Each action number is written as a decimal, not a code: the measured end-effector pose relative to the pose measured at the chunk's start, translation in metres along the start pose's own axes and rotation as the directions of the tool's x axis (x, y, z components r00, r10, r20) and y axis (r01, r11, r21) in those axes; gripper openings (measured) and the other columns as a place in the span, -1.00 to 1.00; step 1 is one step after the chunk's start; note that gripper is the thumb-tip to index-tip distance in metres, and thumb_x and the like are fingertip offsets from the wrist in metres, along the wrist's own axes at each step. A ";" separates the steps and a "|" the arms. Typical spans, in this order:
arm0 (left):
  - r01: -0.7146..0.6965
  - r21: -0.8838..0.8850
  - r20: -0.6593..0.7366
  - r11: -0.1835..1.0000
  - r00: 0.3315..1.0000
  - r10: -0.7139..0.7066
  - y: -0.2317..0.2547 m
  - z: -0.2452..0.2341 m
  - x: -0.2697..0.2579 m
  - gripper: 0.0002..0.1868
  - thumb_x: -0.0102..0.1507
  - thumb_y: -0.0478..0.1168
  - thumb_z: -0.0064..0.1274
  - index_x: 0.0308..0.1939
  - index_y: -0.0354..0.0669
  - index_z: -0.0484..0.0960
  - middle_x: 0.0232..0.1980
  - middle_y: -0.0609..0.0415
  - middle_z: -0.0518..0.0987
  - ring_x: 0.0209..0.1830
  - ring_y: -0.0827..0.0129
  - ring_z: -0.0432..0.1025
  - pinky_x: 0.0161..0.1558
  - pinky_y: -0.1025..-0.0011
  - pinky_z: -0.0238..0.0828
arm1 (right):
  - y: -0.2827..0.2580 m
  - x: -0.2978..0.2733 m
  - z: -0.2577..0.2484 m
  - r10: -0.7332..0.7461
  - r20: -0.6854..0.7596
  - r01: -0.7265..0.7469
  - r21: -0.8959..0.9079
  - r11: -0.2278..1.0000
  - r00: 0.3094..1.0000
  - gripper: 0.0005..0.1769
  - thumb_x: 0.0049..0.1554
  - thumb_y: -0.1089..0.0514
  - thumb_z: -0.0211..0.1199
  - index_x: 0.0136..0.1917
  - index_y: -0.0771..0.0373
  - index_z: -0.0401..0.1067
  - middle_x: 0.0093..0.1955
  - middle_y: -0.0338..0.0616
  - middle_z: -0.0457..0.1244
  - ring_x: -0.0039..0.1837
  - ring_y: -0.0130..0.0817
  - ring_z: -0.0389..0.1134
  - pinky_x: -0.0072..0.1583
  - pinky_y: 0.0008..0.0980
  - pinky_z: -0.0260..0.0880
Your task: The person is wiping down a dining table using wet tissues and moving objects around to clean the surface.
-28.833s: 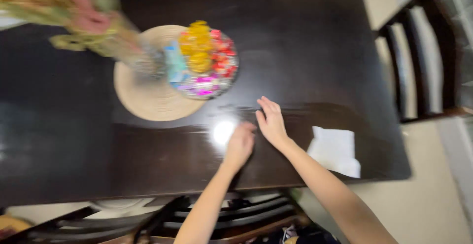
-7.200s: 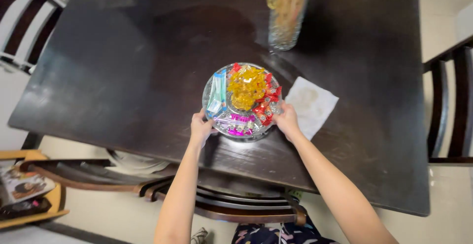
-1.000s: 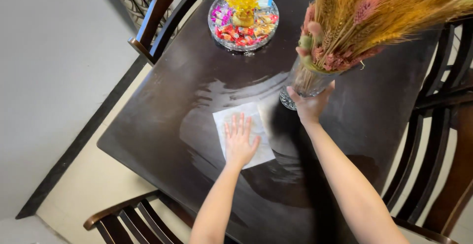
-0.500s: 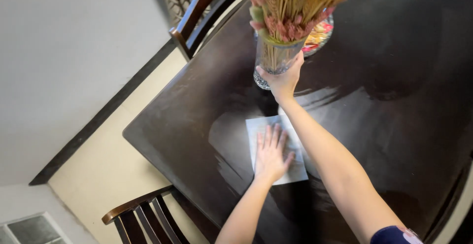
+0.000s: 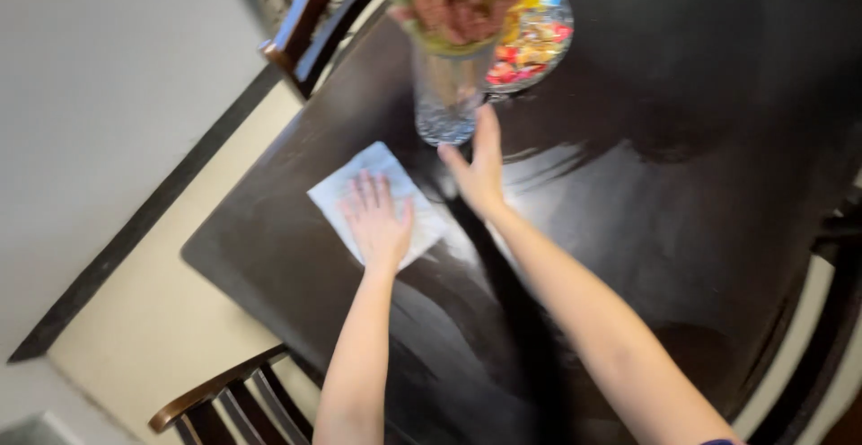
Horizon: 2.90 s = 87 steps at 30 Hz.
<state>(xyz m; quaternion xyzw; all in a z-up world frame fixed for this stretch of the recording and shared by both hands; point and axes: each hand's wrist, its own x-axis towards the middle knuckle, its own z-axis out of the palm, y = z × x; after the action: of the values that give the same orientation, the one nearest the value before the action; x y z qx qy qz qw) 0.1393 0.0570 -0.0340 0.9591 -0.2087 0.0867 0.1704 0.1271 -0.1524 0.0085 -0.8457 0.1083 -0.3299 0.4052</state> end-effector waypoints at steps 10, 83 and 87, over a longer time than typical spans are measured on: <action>-0.113 -0.441 0.074 0.891 0.984 0.162 0.157 0.097 -0.043 -0.02 0.10 0.04 0.00 0.57 -0.18 0.07 0.62 -0.19 0.06 0.67 -0.12 -0.15 0.56 -0.14 -0.41 | 0.026 -0.077 -0.084 0.099 0.170 -0.083 -0.101 0.991 0.980 -0.37 0.34 0.02 0.09 0.54 0.41 0.16 0.66 0.23 -0.03 0.70 0.15 -0.12 0.61 -0.11 -0.10; -0.306 0.003 0.292 0.952 0.911 0.291 0.790 0.251 0.050 -0.17 0.33 0.17 -0.25 0.62 -0.07 0.01 0.67 -0.09 -0.03 0.68 -0.10 -0.35 0.55 -0.16 -0.61 | 0.449 0.077 -0.591 -0.078 0.509 0.243 -0.266 0.933 0.857 -0.44 0.29 0.00 0.06 0.43 0.40 0.31 0.55 0.26 0.08 0.59 0.26 -0.01 0.54 0.14 -0.10; -0.251 -0.095 0.283 0.963 0.921 0.267 0.839 0.278 0.121 -0.16 0.28 0.18 -0.22 0.58 -0.08 0.05 0.66 -0.08 -0.03 0.67 -0.11 -0.35 0.52 -0.18 -0.62 | 0.497 0.151 -0.608 -0.101 0.472 0.230 -0.224 0.947 0.876 -0.53 0.21 0.09 0.15 0.33 0.36 0.39 0.40 0.16 0.22 0.54 0.23 0.06 0.53 0.10 -0.01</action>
<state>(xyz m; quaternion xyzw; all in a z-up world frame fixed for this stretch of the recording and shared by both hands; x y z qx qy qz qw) -0.0865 -0.8059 -0.0188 0.9200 -0.3590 -0.0406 0.1516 -0.1086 -0.9157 -0.0206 -0.9530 -0.0182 -0.1386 0.2686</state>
